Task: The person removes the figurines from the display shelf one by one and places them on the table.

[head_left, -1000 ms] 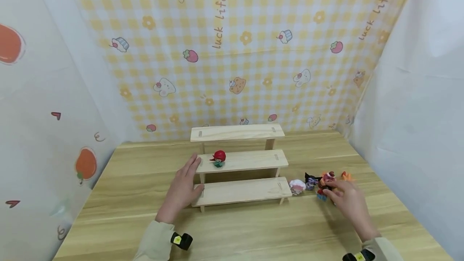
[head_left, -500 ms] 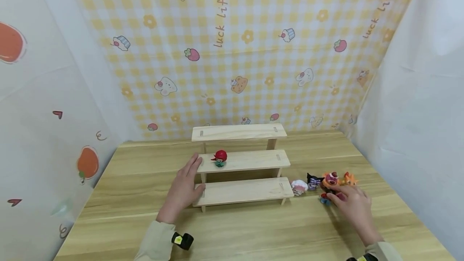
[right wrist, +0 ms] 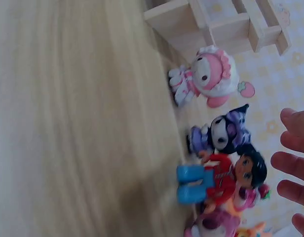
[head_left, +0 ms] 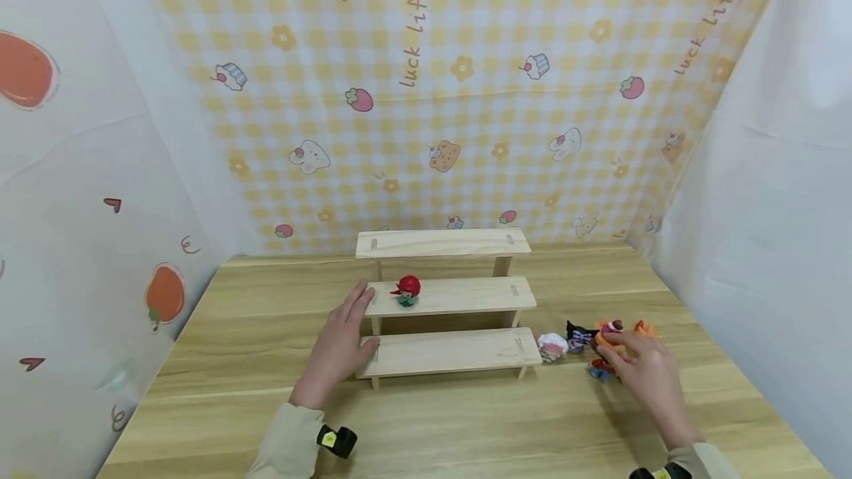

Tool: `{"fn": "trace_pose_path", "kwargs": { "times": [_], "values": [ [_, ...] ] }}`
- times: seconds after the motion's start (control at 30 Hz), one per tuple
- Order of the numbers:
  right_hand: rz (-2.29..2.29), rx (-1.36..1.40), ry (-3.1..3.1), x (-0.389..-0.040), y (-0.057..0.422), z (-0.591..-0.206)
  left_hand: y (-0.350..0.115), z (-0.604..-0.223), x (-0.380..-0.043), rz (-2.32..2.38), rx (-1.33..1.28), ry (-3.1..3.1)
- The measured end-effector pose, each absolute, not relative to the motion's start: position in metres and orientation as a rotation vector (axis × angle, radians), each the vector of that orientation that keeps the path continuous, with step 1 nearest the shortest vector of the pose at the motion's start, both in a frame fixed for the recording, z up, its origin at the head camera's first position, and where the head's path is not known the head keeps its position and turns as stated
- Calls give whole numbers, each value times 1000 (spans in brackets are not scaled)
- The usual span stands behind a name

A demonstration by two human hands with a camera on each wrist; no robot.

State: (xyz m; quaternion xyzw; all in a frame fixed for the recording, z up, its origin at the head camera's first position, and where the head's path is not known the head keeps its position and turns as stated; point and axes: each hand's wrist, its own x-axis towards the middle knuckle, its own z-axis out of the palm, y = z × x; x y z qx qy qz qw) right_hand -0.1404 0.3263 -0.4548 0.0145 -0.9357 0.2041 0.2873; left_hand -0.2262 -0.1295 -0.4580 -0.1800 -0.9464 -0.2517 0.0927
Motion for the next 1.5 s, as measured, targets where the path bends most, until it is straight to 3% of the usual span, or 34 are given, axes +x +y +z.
{"fn": "trace_pose_path", "kwargs": {
  "times": [0.8, 1.5],
  "values": [
    [927, 345, -2491, -225, 197, -404, -132, -455, -225, -753, -528, -2812],
    [1073, 454, -2659, -252, 92, -387, -130, -455, -222, -779, -528, -2795]
  ]
}}
